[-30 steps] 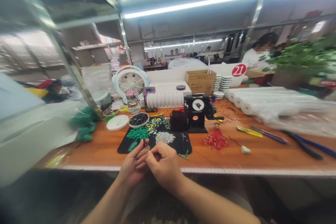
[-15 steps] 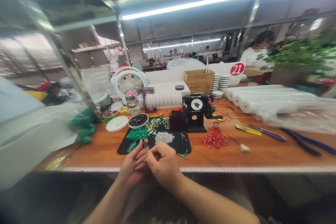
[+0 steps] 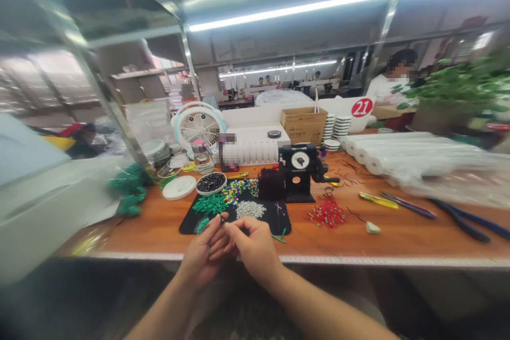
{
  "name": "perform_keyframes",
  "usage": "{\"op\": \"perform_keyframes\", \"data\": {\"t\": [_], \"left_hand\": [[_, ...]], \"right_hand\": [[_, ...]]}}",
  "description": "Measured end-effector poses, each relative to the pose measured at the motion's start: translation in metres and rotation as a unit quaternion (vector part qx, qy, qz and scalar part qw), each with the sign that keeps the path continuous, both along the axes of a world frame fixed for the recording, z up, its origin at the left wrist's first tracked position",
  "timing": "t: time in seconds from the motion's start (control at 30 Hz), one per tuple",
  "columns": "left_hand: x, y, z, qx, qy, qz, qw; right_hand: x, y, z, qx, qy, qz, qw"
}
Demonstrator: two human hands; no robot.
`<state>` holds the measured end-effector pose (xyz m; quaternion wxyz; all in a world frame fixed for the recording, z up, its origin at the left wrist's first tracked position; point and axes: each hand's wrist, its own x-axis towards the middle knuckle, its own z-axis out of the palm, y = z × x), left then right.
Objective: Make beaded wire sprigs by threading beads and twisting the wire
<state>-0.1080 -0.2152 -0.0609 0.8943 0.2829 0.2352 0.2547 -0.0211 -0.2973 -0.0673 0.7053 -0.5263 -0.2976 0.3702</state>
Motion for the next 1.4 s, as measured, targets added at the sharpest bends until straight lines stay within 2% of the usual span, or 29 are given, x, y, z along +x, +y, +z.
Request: {"op": "perform_keyframes", "data": {"t": [0.17, 0.37, 0.6, 0.73, 0.83, 1.07, 1.2, 1.27, 1.4], "left_hand": [[-0.001, -0.010, 0.001, 0.120, 0.069, -0.016, 0.990], [-0.001, -0.007, 0.002, 0.203, 0.129, 0.019, 0.971], [-0.004, -0.003, 0.006, 0.217, 0.165, 0.048, 0.961], [-0.007, -0.006, 0.011, 0.244, 0.171, -0.001, 0.955], [-0.008, -0.008, 0.012, 0.260, 0.164, -0.025, 0.951], [-0.009, -0.002, 0.006, 0.260, 0.181, -0.012, 0.948], [-0.011, -0.005, 0.005, 0.294, 0.202, -0.032, 0.934], [-0.013, -0.009, 0.004, 0.350, 0.199, -0.057, 0.914], [-0.015, -0.016, 0.002, 0.452, 0.225, -0.091, 0.859]], "right_hand": [[0.006, 0.000, -0.004, -0.003, 0.135, 0.045, 0.990], [0.009, -0.001, -0.015, 0.005, 0.168, 0.063, 0.984], [0.007, -0.005, -0.015, -0.001, 0.160, 0.076, 0.984], [0.007, -0.003, -0.012, 0.066, 0.213, 0.131, 0.966], [0.007, -0.002, -0.015, 0.070, 0.214, 0.149, 0.963], [0.014, -0.010, -0.021, -0.031, 0.138, 0.119, 0.983], [0.017, -0.010, -0.015, -0.028, -0.007, -0.017, 0.999], [0.015, -0.010, -0.010, -0.044, -0.020, -0.039, 0.998], [0.005, -0.011, -0.003, -0.050, 0.056, 0.001, 0.997]]}}
